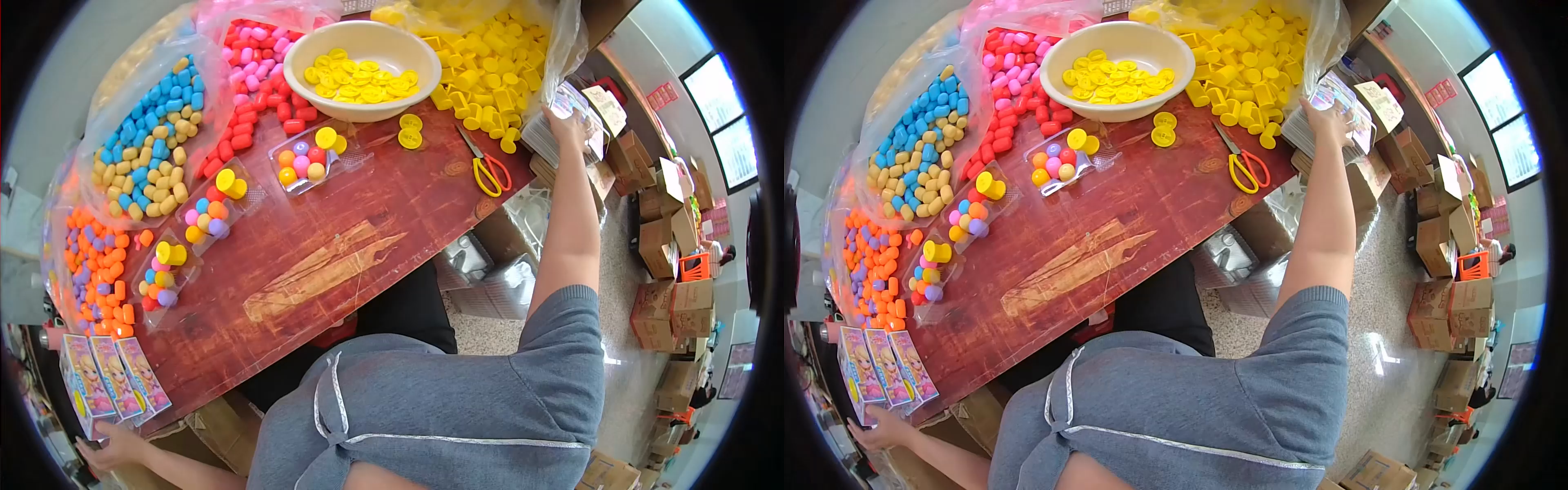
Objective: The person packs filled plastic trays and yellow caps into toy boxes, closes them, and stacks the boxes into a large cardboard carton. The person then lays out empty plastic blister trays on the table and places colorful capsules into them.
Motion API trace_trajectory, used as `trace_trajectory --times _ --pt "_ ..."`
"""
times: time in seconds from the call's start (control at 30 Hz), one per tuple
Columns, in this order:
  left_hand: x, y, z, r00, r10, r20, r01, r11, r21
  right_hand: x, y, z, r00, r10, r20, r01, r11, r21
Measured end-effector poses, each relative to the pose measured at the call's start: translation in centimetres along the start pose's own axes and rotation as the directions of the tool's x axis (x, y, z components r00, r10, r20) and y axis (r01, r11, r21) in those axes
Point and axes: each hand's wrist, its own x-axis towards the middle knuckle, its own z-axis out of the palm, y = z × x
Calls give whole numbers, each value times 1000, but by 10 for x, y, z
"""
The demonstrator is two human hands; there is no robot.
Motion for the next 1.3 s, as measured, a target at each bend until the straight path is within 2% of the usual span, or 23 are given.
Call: trace_trajectory --times 0.13,0.23,0.3,0.37,0.43,0.47,0.53,0.57,0.63,0.67,0.7,0.73,0.77,0.8,0.87,0.97,1.0,1.03,1.07,1.13,1.2,1.23,1.3 --pt "37 51 -12 983 78 -164 -71 996 51 -4 -3 -12 998 22 53 -25 999 45" --pt "34 81 -15 994 46 -99 -42 998 37 -48 -2 -56 997 27 -78 -9 975 223" --pt "23 97 -8 979 -153 -132 103 940 -325 -84 14 -84 982 57 -179 30 894 447" --pt "28 135 -26 996 -55 64 71 960 -271 -141 33 -115 954 -46 -295 228 749 622" --pt "20 172 -23 993 -88 75 113 869 -482 -185 57 -125 939 -116 -324 336 513 790" --pt "22 198 -28 990 -88 109 133 842 -523 -213 57 -143 934 -150 -324 349 577 738" --pt "13 233 -31 966 -87 245 220 776 -591 -255 56 -159 899 -251 -358 429 339 838" --pt "19 251 -34 931 3 364 277 642 -715 -262 49 -158 901 -266 -344 420 328 846" --pt "34 290 -41 802 124 585 529 308 -791 -275 41 -156 617 -716 -327 169 -285 943" --pt "25 309 -37 710 163 685 665 164 -728 -282 36 -148 536 -794 -288 -113 -406 907" --pt "30 330 -43 542 223 810 840 -132 -526 -291 30 -138 433 -857 -281 -396 -460 795" --pt "30 343 -44 491 294 820 861 -307 -406 -303 15 -128 308 -919 -246 -593 -388 706" --pt "28 355 -44 453 369 812 846 -464 -261 -322 10 -116 296 -921 -254 -603 -386 698" --pt "21 369 -43 442 336 832 792 -582 -186 -344 6 -101 236 -965 -116 -780 -260 569" --pt "31 355 -44 445 292 847 824 -503 -260 -386 -8 -85 9 -994 109 -981 12 196" --pt "57 327 -51 439 212 873 892 -219 -395 -427 -14 -51 -52 -956 289 -998 63 29" --pt "68 317 -53 441 187 878 891 -208 -404 -431 -26 -49 81 -948 307 -926 42 375" --pt "82 308 -57 452 271 850 886 -28 -462 -437 -36 -49 214 -938 274 -740 28 672" --pt "95 299 -61 436 358 826 846 148 -512 -444 -41 -50 189 -945 268 -750 37 661" --pt "113 287 -70 337 518 786 667 458 -588 -457 -48 -51 195 -978 69 -299 8 954" --pt "119 290 -77 197 677 709 473 567 -674 -481 -61 -50 110 -994 -25 -218 -48 975" --pt "119 294 -79 201 670 715 474 572 -669 -492 -66 -54 103 -994 -31 -220 -53 974" --pt "119 303 -81 8 755 655 381 604 -700 -505 -74 -58 153 -988 -37 -279 -79 957"
